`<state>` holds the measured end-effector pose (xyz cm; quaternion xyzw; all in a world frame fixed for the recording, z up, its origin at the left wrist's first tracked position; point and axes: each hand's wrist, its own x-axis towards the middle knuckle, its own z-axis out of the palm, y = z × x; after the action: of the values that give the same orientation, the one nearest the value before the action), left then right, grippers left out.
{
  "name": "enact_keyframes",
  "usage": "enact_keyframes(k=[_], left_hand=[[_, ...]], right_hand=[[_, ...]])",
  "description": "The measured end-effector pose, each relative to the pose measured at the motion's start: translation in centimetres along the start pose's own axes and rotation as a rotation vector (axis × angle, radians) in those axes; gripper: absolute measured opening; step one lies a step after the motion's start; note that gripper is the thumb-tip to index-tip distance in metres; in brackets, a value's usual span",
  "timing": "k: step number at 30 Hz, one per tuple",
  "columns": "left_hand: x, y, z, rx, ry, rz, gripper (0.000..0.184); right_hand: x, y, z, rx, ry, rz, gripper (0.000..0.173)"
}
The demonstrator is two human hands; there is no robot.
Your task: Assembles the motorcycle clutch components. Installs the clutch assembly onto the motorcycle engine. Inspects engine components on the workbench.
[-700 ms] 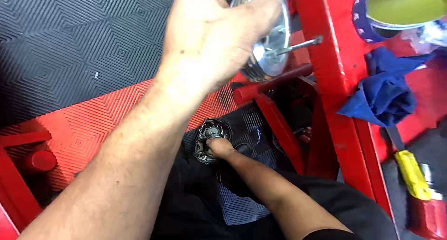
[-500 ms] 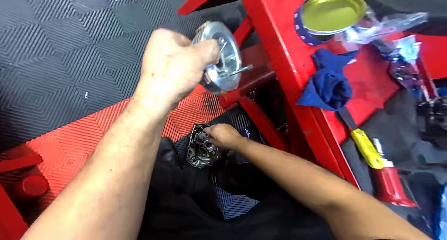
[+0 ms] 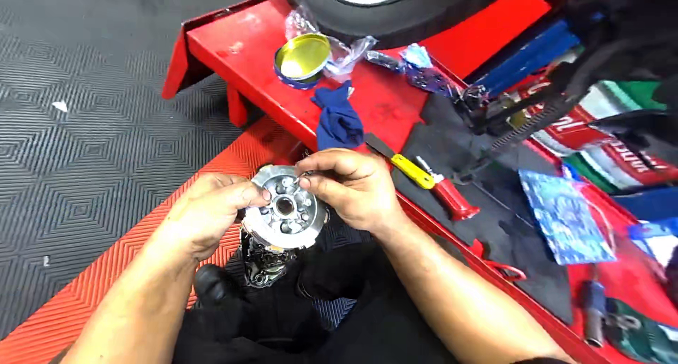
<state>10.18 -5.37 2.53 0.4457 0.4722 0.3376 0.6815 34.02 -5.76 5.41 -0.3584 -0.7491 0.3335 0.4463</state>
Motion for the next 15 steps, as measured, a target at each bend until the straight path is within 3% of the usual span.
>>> enact_keyframes(k=[7,15], left_hand=[[0.8,0.3,3.9,-0.023,-0.061,-0.046,0.02],[1.4,-0.7,4.4,0.114,0.018,-0.044,0.018]], right_hand=[[-2.0,0.9,-2.2,0.071,0.076,0.03,0.02],[-2.2,2.1,-3.9,-0.25,-0.09,-0.065,0.012]])
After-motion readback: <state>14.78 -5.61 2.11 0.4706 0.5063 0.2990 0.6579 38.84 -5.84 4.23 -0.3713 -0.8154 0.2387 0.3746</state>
